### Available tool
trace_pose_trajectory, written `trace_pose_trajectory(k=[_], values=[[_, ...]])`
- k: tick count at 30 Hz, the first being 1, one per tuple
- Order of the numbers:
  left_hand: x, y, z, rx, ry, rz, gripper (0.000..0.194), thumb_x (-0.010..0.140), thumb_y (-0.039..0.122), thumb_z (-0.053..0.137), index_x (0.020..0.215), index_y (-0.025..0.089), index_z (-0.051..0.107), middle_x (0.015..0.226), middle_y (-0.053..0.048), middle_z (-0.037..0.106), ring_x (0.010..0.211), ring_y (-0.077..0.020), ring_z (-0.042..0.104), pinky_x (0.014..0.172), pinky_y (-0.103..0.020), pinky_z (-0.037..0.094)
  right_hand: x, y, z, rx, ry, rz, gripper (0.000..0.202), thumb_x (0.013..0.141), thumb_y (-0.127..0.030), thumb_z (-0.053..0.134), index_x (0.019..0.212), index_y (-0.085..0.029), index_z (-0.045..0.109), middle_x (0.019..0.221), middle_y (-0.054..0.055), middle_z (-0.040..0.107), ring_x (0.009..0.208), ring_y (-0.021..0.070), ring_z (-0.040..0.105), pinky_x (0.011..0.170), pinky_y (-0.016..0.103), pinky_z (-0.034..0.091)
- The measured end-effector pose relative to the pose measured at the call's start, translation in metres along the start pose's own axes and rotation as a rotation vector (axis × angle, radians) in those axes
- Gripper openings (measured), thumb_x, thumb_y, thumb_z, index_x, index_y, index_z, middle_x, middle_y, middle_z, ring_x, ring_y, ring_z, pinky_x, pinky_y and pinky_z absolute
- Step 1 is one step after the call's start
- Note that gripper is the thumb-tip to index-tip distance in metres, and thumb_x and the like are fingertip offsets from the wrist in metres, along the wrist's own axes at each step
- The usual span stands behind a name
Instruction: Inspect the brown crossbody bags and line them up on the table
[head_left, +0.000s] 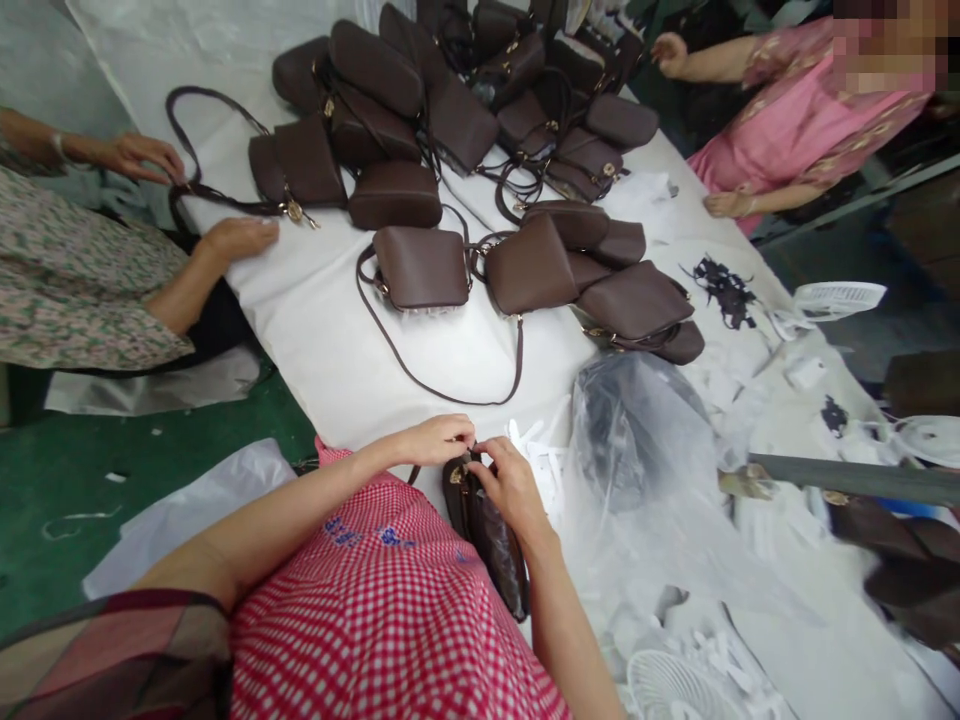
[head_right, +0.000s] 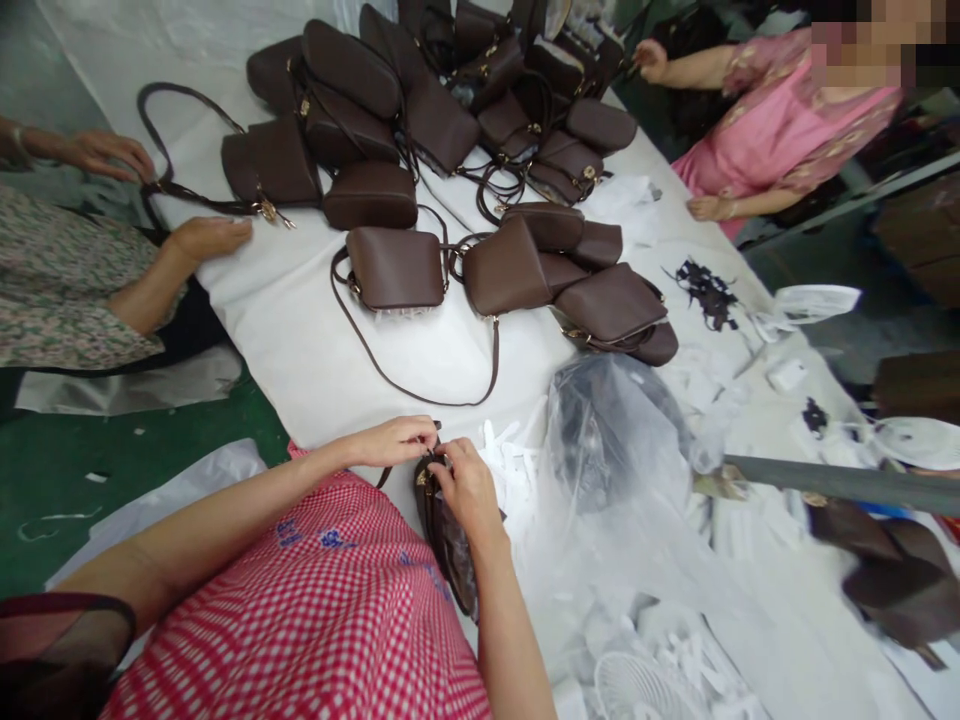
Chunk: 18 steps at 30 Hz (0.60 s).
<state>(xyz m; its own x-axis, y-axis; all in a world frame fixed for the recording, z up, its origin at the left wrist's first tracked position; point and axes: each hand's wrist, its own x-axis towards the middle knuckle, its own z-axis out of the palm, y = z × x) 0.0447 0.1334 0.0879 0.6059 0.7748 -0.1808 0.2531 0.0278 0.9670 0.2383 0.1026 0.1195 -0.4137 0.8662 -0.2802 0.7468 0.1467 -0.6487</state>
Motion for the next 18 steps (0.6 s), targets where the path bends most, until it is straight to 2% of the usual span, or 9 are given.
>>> trace_pose_trajectory(k=[4, 8, 11, 14, 18], values=[[0.001, -0.006, 0.009, -0.141, 0.093, -0.075, 0.009, 0.075, 0.011, 0.049, 0.076, 0.017, 0.056, 0.072, 0.002, 0.053, 0.070, -0.0124, 0.051, 0.068, -0.023, 0.041, 0.005, 0.002, 0.009, 0.053, 0.073, -0.001, 0.014, 0.089, -0.021, 0.048, 0.084, -0.020, 0.062, 0.084, 0.004, 0.060, 0.081, 0.0181, 0.058, 0.076, 0.029, 0.045], [0.003, -0.014, 0.019, -0.356, 0.112, -0.142, 0.009, 0.076, 0.014, 0.048, 0.084, 0.016, 0.052, 0.071, 0.001, 0.058, 0.065, -0.0124, 0.058, 0.063, -0.025, 0.047, 0.006, 0.008, 0.012, 0.092, 0.090, 0.031, 0.015, 0.088, -0.022, 0.049, 0.082, -0.019, 0.062, 0.083, 0.003, 0.060, 0.078, 0.0171, 0.057, 0.073, 0.028, 0.043], [0.003, -0.018, 0.024, -0.485, 0.129, -0.152, 0.019, 0.071, 0.014, 0.057, 0.089, 0.016, 0.051, 0.077, 0.000, 0.060, 0.068, -0.0124, 0.060, 0.066, -0.027, 0.049, 0.005, 0.011, 0.014, 0.132, 0.112, 0.077, 0.015, 0.087, -0.023, 0.050, 0.081, -0.019, 0.063, 0.082, 0.003, 0.061, 0.075, 0.0162, 0.057, 0.070, 0.027, 0.043], [0.002, -0.021, 0.029, -0.556, 0.163, -0.153, 0.029, 0.066, 0.011, 0.062, 0.093, 0.015, 0.052, 0.080, 0.000, 0.061, 0.069, -0.0109, 0.059, 0.068, -0.026, 0.048, 0.005, 0.012, 0.015, 0.144, 0.115, 0.092, 0.015, 0.086, -0.024, 0.050, 0.080, -0.018, 0.063, 0.081, 0.003, 0.061, 0.072, 0.0155, 0.056, 0.069, 0.026, 0.042], [0.002, -0.025, 0.037, -0.589, 0.233, -0.171, 0.026, 0.064, 0.008, 0.061, 0.088, 0.014, 0.054, 0.077, 0.002, 0.060, 0.067, -0.0097, 0.058, 0.066, -0.024, 0.046, 0.006, 0.011, 0.016, 0.123, 0.109, 0.082, 0.017, 0.086, -0.024, 0.050, 0.080, -0.018, 0.064, 0.081, 0.003, 0.062, 0.071, 0.0152, 0.057, 0.069, 0.026, 0.043]])
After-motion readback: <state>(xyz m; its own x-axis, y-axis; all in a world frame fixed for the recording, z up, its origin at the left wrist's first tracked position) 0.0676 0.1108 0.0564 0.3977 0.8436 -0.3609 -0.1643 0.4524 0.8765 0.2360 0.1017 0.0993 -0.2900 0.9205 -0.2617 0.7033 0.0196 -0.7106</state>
